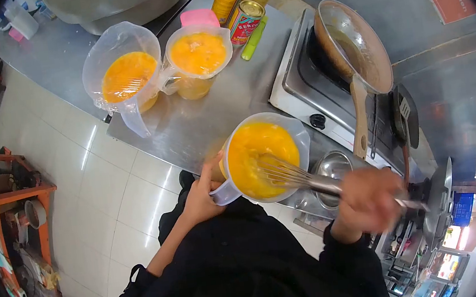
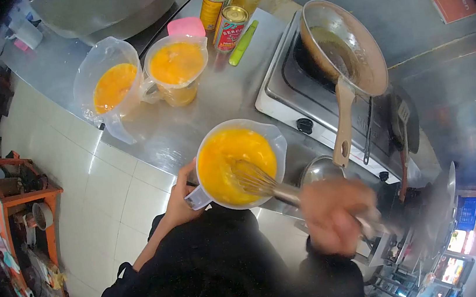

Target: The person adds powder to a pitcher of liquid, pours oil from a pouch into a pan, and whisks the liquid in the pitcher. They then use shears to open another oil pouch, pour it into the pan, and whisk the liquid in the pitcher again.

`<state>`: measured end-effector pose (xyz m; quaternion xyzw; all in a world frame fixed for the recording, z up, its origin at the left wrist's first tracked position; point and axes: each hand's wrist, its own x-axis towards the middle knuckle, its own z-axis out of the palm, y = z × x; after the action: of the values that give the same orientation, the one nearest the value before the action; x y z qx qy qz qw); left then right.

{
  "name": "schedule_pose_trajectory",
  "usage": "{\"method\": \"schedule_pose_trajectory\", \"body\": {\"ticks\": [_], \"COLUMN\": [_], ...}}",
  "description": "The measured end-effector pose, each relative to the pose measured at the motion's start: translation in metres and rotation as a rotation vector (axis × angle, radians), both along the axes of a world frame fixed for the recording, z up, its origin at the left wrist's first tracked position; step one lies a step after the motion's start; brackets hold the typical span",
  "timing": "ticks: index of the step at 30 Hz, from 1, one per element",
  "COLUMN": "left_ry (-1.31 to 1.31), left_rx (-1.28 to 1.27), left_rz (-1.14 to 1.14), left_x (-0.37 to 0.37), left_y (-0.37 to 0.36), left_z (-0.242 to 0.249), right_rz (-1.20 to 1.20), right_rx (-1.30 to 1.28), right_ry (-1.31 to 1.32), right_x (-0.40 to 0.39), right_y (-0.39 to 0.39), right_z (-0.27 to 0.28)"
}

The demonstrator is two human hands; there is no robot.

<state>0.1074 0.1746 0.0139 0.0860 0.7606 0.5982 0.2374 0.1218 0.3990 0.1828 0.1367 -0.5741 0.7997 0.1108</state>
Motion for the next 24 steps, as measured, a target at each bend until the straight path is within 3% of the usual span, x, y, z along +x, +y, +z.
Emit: {"method": "schedule_pose_trajectory", "body": {"ticks": [2,4,6,8,9,10,11,13,15,17,19,24], "left_ry": [-0.030,-0.003,0.013,0.009,0.006,0.025,0.047,0.043,0.031,0.078,0.074,0.059], "left_rx": [0.010,0.044,0.085,0.007,0.008,0.038,0.065,0.079,0.095,0.049,0.052,0.092], "left_rz": [-0.029,0.016,0.066,0.074,0.073,0.063,0.053,0.067,0.086,0.092,0.089,0.088], "left_x": [-0.002,-0.001,0.002,0.003,0.003,0.003,0.003,0.004,0.004,0.003,0.004,0.002], "left_y": [-0.001,-0.002,0.001,0.002,0.002,0.000,0.000,0.001,0.003,0.002,0.002,0.005], "left_z": [-0.002,-0.010,-0.014,-0.003,-0.006,-0.011,-0.015,-0.020,-0.018,-0.009,-0.010,-0.015], "right_rz": [0.045,-0.129,-0.216,-0.128,-0.166,-0.164,-0.124,0.033,0.199,0.241,-0.077,0.102], "right_rx": [-0.115,0.605,0.969,0.402,0.059,0.064,0.023,0.324,0.666,0.655,0.161,0.380], "right_ry": [0.129,0.177,0.193,-0.196,-0.027,-0.025,0.162,0.285,0.152,0.085,-0.084,0.100], "right_x": [0.005,-0.004,-0.009,-0.009,-0.005,-0.001,0.003,0.004,-0.004,-0.009,-0.005,-0.020], "right_y": [-0.005,-0.037,-0.033,-0.006,-0.009,-0.010,-0.011,0.000,0.006,0.000,-0.001,-0.003], "right_z": [-0.004,-0.027,-0.028,-0.016,-0.006,-0.009,-0.018,-0.050,-0.063,-0.041,0.001,-0.028]}}
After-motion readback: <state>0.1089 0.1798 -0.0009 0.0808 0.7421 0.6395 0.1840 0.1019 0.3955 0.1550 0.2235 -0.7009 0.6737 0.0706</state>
